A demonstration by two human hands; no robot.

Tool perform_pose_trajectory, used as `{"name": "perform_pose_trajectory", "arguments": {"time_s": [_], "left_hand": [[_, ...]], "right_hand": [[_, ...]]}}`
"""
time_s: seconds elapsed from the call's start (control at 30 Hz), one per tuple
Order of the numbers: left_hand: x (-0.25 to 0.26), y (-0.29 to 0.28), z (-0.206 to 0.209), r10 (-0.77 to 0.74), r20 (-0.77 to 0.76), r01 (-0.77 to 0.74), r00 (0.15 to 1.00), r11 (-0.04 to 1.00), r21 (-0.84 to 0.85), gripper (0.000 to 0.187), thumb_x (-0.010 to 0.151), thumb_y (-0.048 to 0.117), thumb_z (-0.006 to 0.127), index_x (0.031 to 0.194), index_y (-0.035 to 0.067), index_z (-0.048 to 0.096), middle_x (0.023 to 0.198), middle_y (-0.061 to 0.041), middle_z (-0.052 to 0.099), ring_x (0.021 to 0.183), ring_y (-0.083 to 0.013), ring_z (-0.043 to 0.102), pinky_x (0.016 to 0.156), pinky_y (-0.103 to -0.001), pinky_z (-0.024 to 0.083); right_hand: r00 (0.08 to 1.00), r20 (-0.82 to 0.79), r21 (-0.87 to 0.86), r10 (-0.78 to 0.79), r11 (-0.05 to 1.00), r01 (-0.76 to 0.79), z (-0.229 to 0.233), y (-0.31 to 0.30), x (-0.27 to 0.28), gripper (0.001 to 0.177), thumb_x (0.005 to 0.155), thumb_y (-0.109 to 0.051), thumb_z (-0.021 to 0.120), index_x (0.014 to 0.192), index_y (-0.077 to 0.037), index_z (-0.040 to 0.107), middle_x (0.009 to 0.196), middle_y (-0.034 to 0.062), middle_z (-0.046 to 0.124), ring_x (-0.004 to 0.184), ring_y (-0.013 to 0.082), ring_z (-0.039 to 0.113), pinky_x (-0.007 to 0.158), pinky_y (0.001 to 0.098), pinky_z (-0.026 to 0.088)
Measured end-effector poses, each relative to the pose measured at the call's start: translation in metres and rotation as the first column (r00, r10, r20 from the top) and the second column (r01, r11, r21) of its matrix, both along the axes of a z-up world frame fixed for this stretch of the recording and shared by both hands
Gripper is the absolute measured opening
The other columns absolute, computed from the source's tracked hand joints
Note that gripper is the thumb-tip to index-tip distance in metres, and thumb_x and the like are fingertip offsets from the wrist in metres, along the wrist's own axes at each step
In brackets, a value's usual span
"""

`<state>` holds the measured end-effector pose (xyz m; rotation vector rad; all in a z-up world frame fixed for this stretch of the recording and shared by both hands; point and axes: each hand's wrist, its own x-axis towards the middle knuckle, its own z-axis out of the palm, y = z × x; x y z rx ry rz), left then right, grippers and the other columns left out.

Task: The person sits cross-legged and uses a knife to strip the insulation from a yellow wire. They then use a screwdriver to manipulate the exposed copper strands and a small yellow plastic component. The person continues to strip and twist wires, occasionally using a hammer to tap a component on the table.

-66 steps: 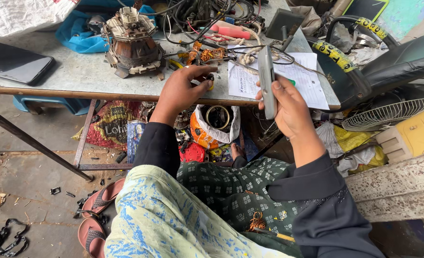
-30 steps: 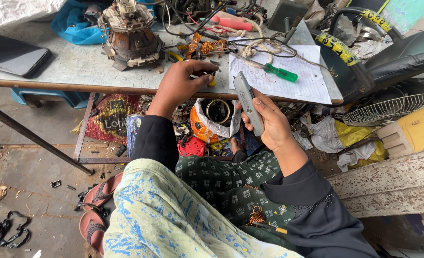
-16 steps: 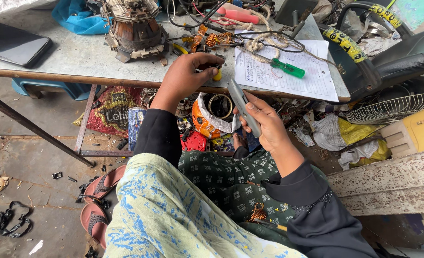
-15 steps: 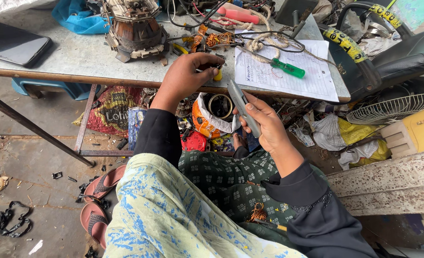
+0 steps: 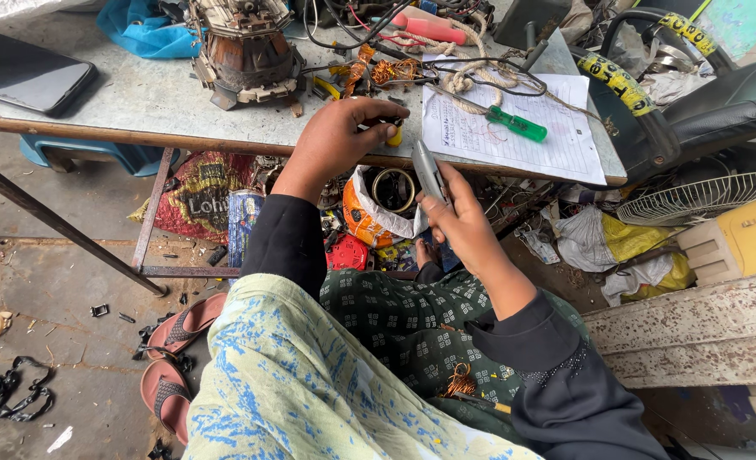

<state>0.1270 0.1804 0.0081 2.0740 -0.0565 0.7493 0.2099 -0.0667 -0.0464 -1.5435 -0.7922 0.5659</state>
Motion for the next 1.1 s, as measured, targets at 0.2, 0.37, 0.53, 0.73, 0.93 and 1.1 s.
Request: {"name": "perform_pose_trajectory", "arguments": {"time_s": [0.2, 0.37, 0.53, 0.73, 0.93, 1.1], "left_hand": [[0.003, 0.000, -0.001, 0.008, -0.084, -0.007, 0.996, 1.000, 0.018, 0.029, 0.093, 0.021, 0.073, 0.122, 0.021, 0.075, 0.107, -0.004, 0.078, 0.096, -0.0181, 0.076, 0.079, -0.034, 0.057], [0.000, -0.002, -0.002, -0.004, -0.064, 0.004, 0.998, 1.000, 0.002, 0.030, 0.093, 0.020, 0.072, 0.123, 0.022, 0.074, 0.110, -0.002, 0.078, 0.098, -0.0174, 0.076, 0.081, -0.034, 0.057], [0.000, -0.002, -0.001, -0.004, -0.043, 0.006, 0.999, 0.999, 0.047, 0.030, 0.094, 0.019, 0.072, 0.124, 0.021, 0.074, 0.111, -0.004, 0.078, 0.100, -0.0199, 0.075, 0.082, -0.035, 0.057], [-0.002, -0.002, -0.001, -0.004, -0.031, 0.005, 1.000, 0.999, 0.042, 0.029, 0.094, 0.020, 0.071, 0.123, 0.021, 0.074, 0.111, -0.004, 0.078, 0.100, -0.0201, 0.076, 0.082, -0.035, 0.057], [-0.001, -0.002, -0.001, 0.007, -0.060, -0.004, 0.998, 0.999, 0.047, 0.029, 0.094, 0.020, 0.071, 0.123, 0.023, 0.074, 0.109, -0.005, 0.078, 0.097, -0.0208, 0.075, 0.080, -0.036, 0.057], [-0.001, -0.001, -0.002, 0.007, -0.051, -0.004, 0.999, 0.998, 0.062, 0.031, 0.093, 0.020, 0.071, 0.124, 0.023, 0.074, 0.109, -0.006, 0.078, 0.096, -0.0210, 0.075, 0.081, -0.036, 0.057]], "right_hand": [[0.963, 0.268, -0.085, 0.013, 0.996, 0.010, 0.015, 0.003, -0.005, 0.068, 0.106, -0.010, 0.053, 0.165, -0.028, 0.024, 0.117, 0.0075, 0.068, 0.071, 0.0044, 0.054, 0.058, 0.0222, 0.052], [0.972, 0.231, -0.101, 0.042, 0.995, -0.019, 0.022, 0.006, -0.011, 0.061, 0.109, -0.017, 0.045, 0.166, -0.027, 0.024, 0.114, 0.0078, 0.067, 0.069, 0.0048, 0.051, 0.057, 0.0206, 0.049], [0.984, -0.135, 0.101, 0.117, 0.989, -0.104, 0.028, 0.004, -0.011, 0.058, 0.110, -0.023, 0.042, 0.167, -0.017, 0.031, 0.115, 0.0078, 0.065, 0.077, 0.0071, 0.053, 0.061, 0.0220, 0.047], [0.944, -0.323, 0.123, 0.066, 0.992, -0.027, 0.025, 0.001, -0.004, 0.055, 0.106, -0.021, 0.052, 0.159, -0.012, 0.044, 0.103, 0.0068, 0.066, 0.075, 0.0097, 0.054, 0.056, 0.0238, 0.044], [0.960, -0.268, 0.115, 0.079, 0.992, -0.049, 0.016, 0.000, -0.002, 0.053, 0.107, -0.023, 0.051, 0.159, -0.011, 0.045, 0.103, 0.0056, 0.065, 0.074, 0.0080, 0.053, 0.056, 0.0219, 0.043], [0.992, -0.115, 0.043, 0.044, 0.998, -0.039, 0.000, 0.006, -0.001, 0.058, 0.110, -0.021, 0.051, 0.165, -0.016, 0.032, 0.105, 0.0015, 0.059, 0.075, 0.0038, 0.048, 0.056, 0.0204, 0.042]]}}
